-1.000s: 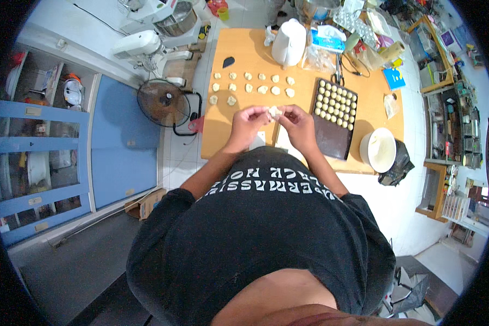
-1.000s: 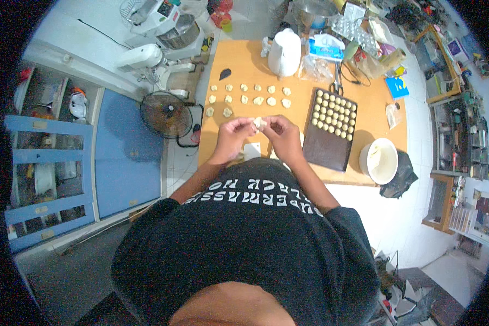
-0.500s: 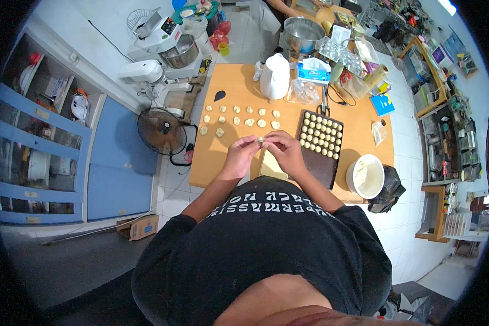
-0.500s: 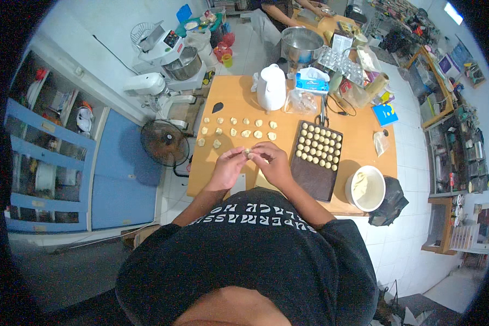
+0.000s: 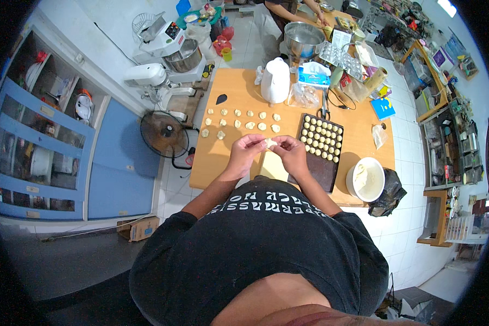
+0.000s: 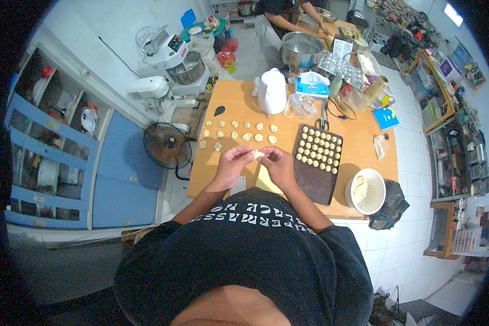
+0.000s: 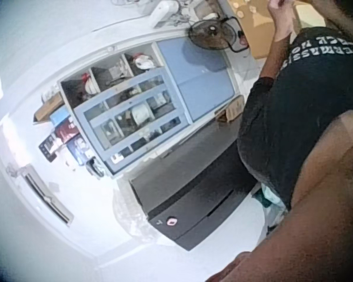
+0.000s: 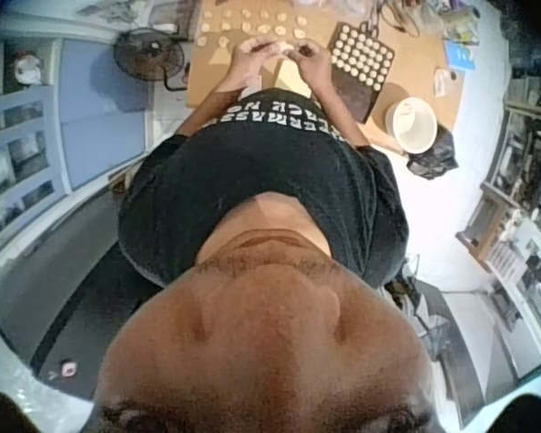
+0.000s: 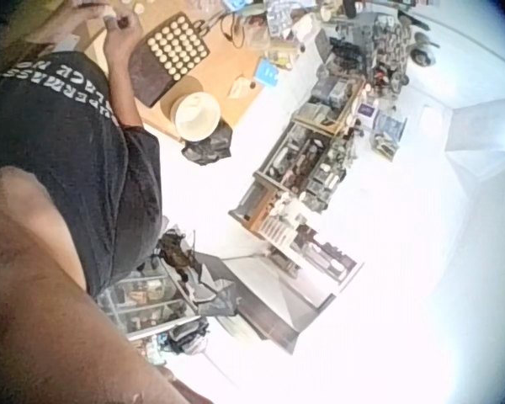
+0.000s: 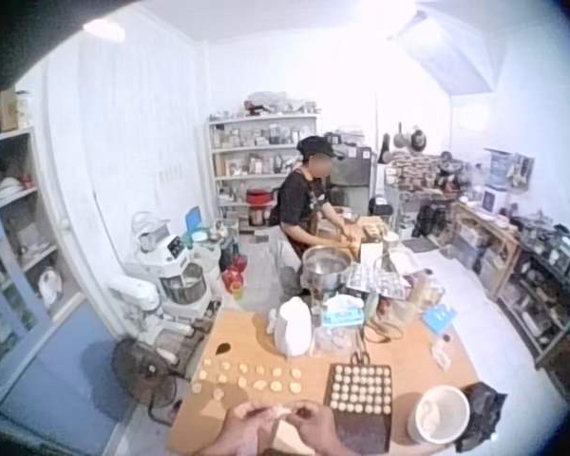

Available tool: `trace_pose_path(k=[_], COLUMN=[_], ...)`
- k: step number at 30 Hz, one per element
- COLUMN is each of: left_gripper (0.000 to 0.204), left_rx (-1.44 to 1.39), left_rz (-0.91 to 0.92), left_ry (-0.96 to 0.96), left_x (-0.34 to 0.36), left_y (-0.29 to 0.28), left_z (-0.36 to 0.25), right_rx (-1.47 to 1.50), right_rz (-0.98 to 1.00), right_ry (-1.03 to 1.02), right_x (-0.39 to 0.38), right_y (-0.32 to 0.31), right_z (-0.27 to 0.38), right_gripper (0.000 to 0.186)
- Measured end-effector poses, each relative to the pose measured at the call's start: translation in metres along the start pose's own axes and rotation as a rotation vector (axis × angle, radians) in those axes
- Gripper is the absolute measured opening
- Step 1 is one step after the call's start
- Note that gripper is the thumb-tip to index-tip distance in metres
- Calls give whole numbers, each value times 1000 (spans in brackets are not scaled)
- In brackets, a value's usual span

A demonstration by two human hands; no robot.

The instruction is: The person weighs small pieces of dough on a scale and then shapes them by hand, placing the finished pieces onto a tray.

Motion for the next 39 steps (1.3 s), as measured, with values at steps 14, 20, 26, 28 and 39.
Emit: trace_pose_path(k=[14,20,26,28,39], left_gripper=[42,29,42,56,21], left_rx=[-45,-15,75,239,288], left_rz=[159,168,114,64,83], left_ry=[193,159,280,347,511], left_x=[-3,-5,-5,-4,-12], left_y=[-4,-12,-18,-20,-21], left_z=[-21,-15,-8,-9,-4], right_rx=[751,799,610,553,369], right_rz=[153,200,215,224,105], right_ry=[227,307,309,288,218], right_x=[11,12,4,3,4], right_y=[9,11,12,11,14], right_z=[8,1,7,11,-5], right_gripper=[53,59,44,38,29])
Point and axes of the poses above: each hand's wrist, its own x-axis towards the middle knuckle, its own y-axis out of the palm, z = x × y, the point moved 2 cm from there along x, towards the middle knuckle, and after that the axes turned 10 degrees about -x, right-handed, at the moved point
